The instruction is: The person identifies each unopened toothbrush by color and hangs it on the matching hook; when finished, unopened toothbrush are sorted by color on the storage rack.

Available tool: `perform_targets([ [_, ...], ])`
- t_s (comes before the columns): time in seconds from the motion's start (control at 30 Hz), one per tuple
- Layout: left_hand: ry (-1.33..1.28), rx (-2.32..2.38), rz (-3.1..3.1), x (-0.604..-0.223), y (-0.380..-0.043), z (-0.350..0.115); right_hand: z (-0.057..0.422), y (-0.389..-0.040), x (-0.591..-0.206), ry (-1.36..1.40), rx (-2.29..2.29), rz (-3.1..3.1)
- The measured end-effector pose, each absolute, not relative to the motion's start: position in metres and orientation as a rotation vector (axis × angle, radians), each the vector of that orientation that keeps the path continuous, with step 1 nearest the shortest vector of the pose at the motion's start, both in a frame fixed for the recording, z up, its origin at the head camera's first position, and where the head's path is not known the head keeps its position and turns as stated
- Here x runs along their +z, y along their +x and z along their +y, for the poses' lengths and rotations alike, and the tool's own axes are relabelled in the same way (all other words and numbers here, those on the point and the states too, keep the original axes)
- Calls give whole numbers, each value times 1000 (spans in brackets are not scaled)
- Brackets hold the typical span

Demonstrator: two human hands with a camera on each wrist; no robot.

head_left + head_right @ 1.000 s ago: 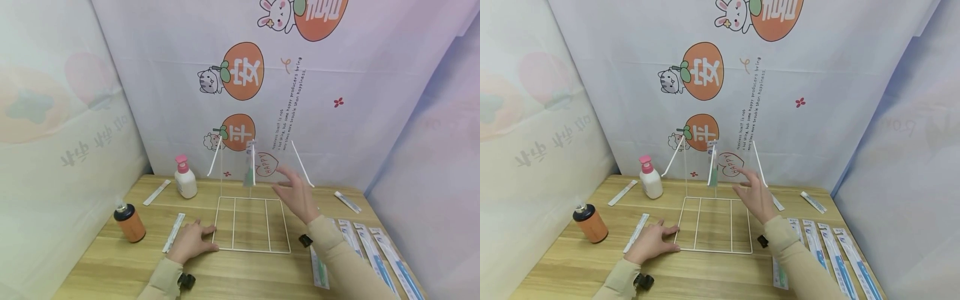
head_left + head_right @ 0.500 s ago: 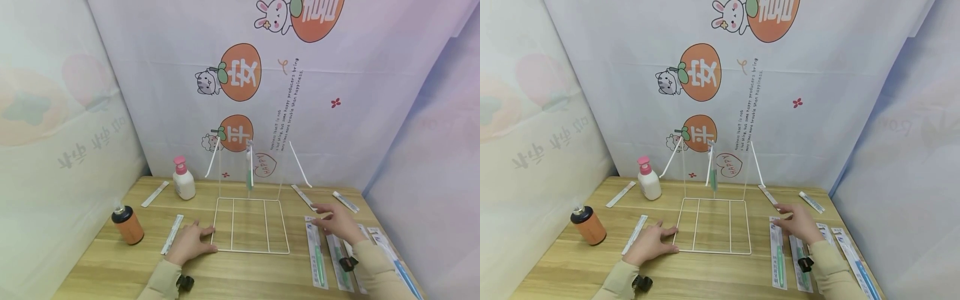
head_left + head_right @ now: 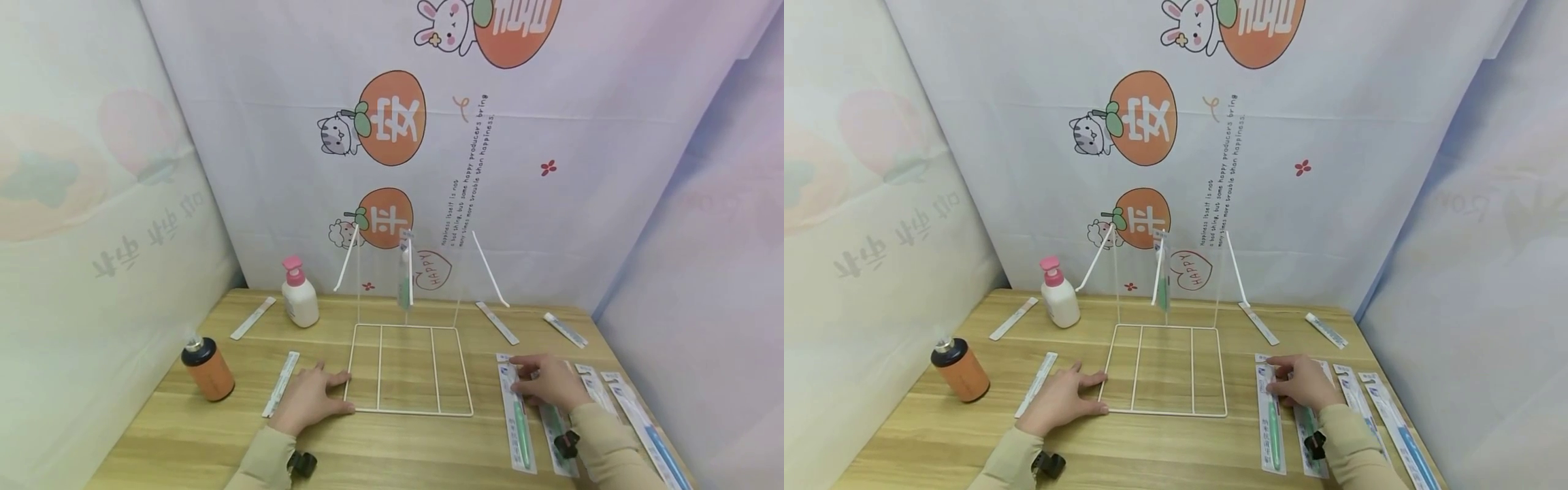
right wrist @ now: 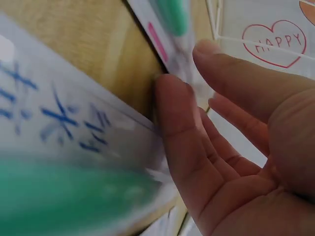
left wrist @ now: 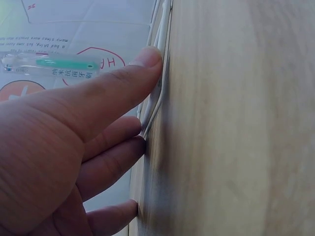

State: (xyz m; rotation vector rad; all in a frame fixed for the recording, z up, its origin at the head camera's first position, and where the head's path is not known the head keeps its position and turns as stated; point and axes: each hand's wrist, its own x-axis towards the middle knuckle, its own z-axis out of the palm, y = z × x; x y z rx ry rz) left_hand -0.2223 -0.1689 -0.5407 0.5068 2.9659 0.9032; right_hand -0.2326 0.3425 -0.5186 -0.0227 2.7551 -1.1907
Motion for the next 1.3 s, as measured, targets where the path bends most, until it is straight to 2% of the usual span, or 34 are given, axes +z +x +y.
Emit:
perform_targets([
  [0.57,493,886,2959,-540,-223,-170,336,-240,-531,102,-1169,2756],
  [1.3,496,889,2962,-541,-223,-169,330,-238,-522,-49,-1231,2829],
])
